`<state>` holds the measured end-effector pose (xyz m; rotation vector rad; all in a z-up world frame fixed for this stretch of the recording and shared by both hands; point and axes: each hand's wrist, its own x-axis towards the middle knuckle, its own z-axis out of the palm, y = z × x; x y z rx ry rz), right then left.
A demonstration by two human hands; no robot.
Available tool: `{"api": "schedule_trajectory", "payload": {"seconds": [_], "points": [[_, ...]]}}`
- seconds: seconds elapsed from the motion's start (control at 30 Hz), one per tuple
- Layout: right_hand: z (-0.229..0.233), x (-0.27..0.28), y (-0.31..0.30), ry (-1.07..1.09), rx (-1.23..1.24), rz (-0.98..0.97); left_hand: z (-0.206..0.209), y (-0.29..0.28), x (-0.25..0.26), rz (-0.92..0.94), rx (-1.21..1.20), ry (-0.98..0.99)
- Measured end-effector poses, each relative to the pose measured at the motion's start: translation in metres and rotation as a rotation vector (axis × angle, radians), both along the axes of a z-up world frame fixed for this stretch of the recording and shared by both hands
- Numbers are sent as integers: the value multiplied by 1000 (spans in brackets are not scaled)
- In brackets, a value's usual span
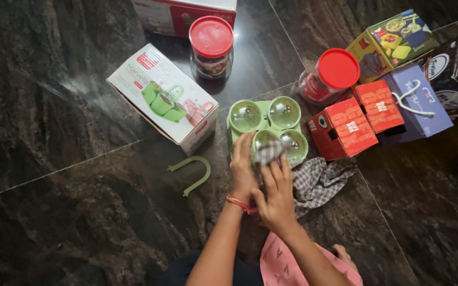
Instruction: The person wipes a green four-compartment container with a cloth, places it into its box, and then wipes a red-lidded jar before placing it into a separate box. The person is sitting on a tiled floor surrounded by various boxes and containers.
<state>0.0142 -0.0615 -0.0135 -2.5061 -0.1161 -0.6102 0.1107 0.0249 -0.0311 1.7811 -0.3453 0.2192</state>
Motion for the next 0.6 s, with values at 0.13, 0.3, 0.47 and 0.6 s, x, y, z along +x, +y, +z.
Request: {"api": "schedule_trajectory", "payload": {"seconds": [0.13, 0.3, 0.47, 0.6], "points": [[-22, -19, -33, -111, 183, 85, 10, 4, -1, -74, -163, 25], [-4, -8, -86, -178, 753, -297, 23, 7, 2, -182, -363, 111], [32, 16, -102, -183, 1155, -154, 17, 1, -3, -309, -325, -1], [55, 28, -81, 85, 428, 210, 15, 2, -3, -461, -322, 272]]}}
